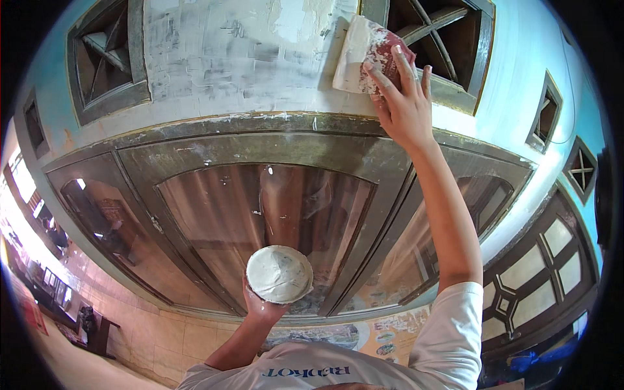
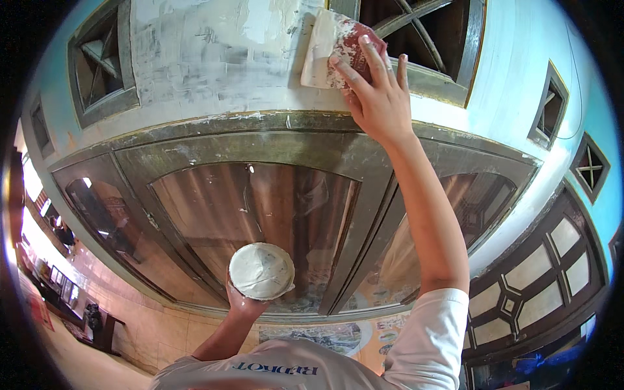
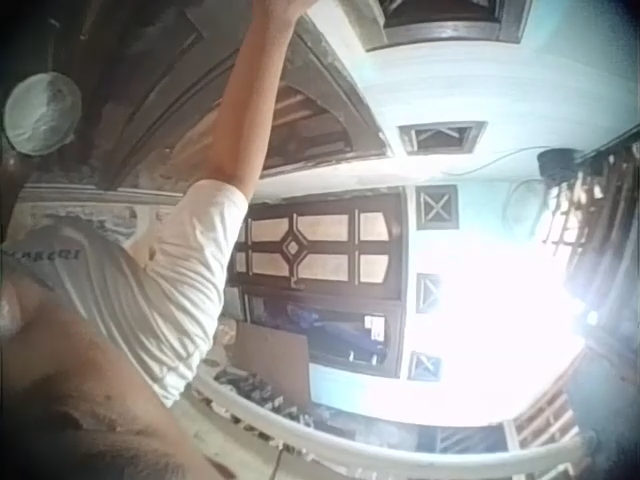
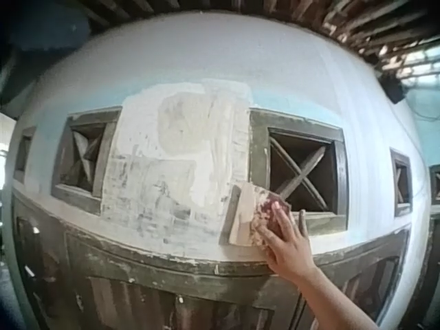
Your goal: Applying plaster to a wall surface above a wooden cabinet using a putty knife and a bowl of plaster.
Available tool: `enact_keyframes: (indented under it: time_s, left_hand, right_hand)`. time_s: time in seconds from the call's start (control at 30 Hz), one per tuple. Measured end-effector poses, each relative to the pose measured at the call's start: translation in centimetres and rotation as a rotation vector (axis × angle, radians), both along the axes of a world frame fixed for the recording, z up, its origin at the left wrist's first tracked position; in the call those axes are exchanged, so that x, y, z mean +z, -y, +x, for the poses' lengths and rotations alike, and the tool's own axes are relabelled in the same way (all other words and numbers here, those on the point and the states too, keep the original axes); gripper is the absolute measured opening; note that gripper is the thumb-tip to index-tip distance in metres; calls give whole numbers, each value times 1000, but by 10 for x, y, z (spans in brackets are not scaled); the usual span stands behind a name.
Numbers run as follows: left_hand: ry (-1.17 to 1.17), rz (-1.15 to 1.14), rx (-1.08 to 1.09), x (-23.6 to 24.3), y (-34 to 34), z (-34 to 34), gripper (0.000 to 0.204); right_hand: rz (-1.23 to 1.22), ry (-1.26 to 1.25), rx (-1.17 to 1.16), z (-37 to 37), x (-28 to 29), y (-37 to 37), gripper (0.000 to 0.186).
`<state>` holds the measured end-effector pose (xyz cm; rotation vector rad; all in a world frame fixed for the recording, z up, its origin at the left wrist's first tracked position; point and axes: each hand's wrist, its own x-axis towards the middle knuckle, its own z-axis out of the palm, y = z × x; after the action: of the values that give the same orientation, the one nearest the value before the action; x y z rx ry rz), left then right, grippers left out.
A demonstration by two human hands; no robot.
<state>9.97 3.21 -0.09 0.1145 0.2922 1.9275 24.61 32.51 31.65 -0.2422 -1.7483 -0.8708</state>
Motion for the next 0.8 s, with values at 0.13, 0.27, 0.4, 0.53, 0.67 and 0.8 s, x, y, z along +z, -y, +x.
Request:
enact_keyframes:
  time_s: [0.13,0.27,0.4,0.53,0.67,0.8]
  left_hand:
    - [33,26,11,-4,-2,1,62]
    - [74,86,-23,-7,2,-7,65]
    - [55,123,-48,-6,12,-13,69]
    - [76,133,-87,-2,15,-16,68]
    - [66,164,-156,-4,12,-20,67]
    - [67,137,-163,-13,14,-30,71]
  right_hand:
    - [6,23,-55,0,2,3,55]
    - [-36,49,100,7,-24,39,60]
    - [-96,420,73,-8,-67,114,23]
    - [-273,902,77,-34,-112,168,15]
    - [-413,1099,113,-52,-127,188,28]
    - [-535,1245,85,-77,-141,211,33]
